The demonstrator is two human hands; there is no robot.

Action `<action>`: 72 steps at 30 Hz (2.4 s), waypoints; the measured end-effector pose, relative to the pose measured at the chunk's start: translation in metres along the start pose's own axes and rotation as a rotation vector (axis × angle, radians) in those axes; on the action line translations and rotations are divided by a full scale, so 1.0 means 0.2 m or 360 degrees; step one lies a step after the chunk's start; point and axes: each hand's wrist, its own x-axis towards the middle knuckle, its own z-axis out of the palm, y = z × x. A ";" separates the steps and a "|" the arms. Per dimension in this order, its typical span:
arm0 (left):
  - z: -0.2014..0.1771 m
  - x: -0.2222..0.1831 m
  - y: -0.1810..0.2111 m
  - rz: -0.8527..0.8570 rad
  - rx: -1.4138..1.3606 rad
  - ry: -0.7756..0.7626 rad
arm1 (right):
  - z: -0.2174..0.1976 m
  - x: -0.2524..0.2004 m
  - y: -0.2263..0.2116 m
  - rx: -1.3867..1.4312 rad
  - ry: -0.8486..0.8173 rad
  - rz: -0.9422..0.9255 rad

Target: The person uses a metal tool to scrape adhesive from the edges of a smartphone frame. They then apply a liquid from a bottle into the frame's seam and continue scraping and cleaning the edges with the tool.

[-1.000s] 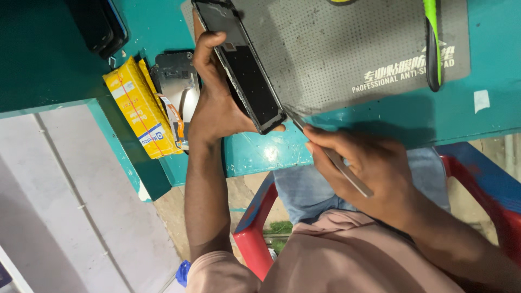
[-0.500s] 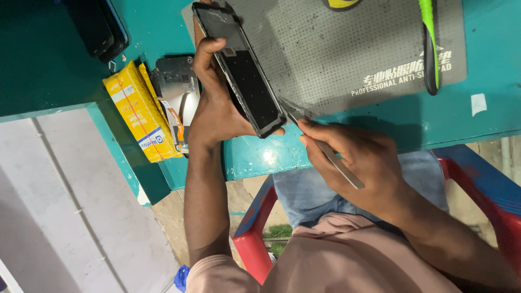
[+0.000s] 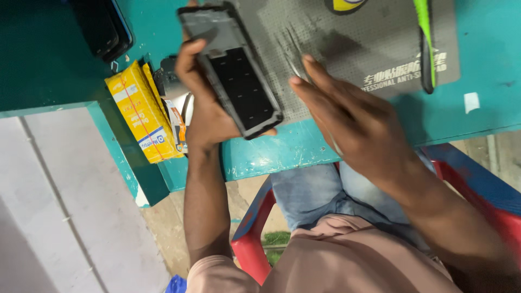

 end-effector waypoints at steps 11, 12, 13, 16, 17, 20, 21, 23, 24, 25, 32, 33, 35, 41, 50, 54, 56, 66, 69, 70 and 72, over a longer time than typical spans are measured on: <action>-0.05 -0.01 0.09 0.0167 -0.0280 0.0215 | -0.13 0.03 0.10 -0.0965 0.0294 0.0239; -0.05 -0.01 0.10 0.0179 -0.0313 0.0207 | -0.13 0.02 0.15 -0.0992 0.0304 0.0222; -0.04 0.00 0.11 0.0191 -0.0346 0.0199 | -0.14 0.00 0.21 -0.1020 0.0315 0.0205; -0.06 0.00 0.14 0.0266 -0.0331 0.0191 | -0.12 0.00 0.29 -0.0888 0.0287 0.0346; -0.07 0.01 0.14 0.0301 -0.0288 0.0195 | -0.14 0.01 0.29 -0.0820 0.0301 0.0403; -0.08 0.01 0.15 0.0342 -0.0333 0.0192 | -0.20 -0.02 0.17 -0.0486 0.0370 0.0506; -0.08 0.02 0.15 0.0359 -0.0364 0.0186 | -0.24 -0.04 0.09 -0.0352 0.0397 0.0524; -0.09 -0.01 0.16 0.0374 -0.0420 0.0171 | -0.31 -0.11 -0.08 -0.0071 0.0426 0.0576; -0.08 -0.01 0.16 0.0383 -0.0454 0.0159 | -0.32 -0.13 -0.14 -0.0060 0.0380 0.0554; -0.08 -0.01 0.16 0.0392 -0.0488 0.0147 | -0.32 -0.14 -0.19 -0.0048 0.0334 0.0533; -0.05 0.01 0.18 0.0419 -0.0718 0.0152 | -0.14 -0.10 -0.30 0.0259 -0.0029 0.0392; -0.05 0.01 0.18 0.0419 -0.0773 0.0167 | -0.11 -0.08 -0.29 0.0242 -0.0043 0.0327; -0.04 0.00 0.19 0.0405 -0.0918 0.0188 | -0.08 -0.07 -0.30 0.0377 0.0044 0.0298; -0.03 -0.01 0.20 0.0445 -0.1088 0.0227 | 0.00 -0.07 -0.32 0.0467 0.0048 0.0185; -0.01 -0.04 0.24 0.0368 -0.1271 0.0152 | 0.01 0.16 -0.24 0.0116 0.0259 0.0238; -0.03 -0.03 0.25 0.0314 -0.1293 0.0159 | -0.05 0.13 -0.28 0.0441 0.0200 0.0370; -0.04 -0.02 0.23 0.0333 -0.1251 0.0094 | -0.09 0.09 -0.28 0.0491 0.0115 0.0239; 0.01 -0.06 0.16 -0.0490 -0.2185 -0.0100 | -0.16 0.25 -0.09 0.0118 -0.0203 -0.0264; 0.02 -0.04 0.10 -0.0751 -0.2302 -0.0253 | -0.22 0.30 -0.10 -0.0116 0.0002 -0.0251; 0.01 -0.02 0.10 -0.0827 -0.2466 -0.0221 | -0.23 0.32 -0.11 -0.0083 0.0048 -0.0231; 0.00 0.00 0.14 -0.0987 -0.2801 -0.0151 | -0.22 0.32 -0.15 0.0177 0.0026 -0.0201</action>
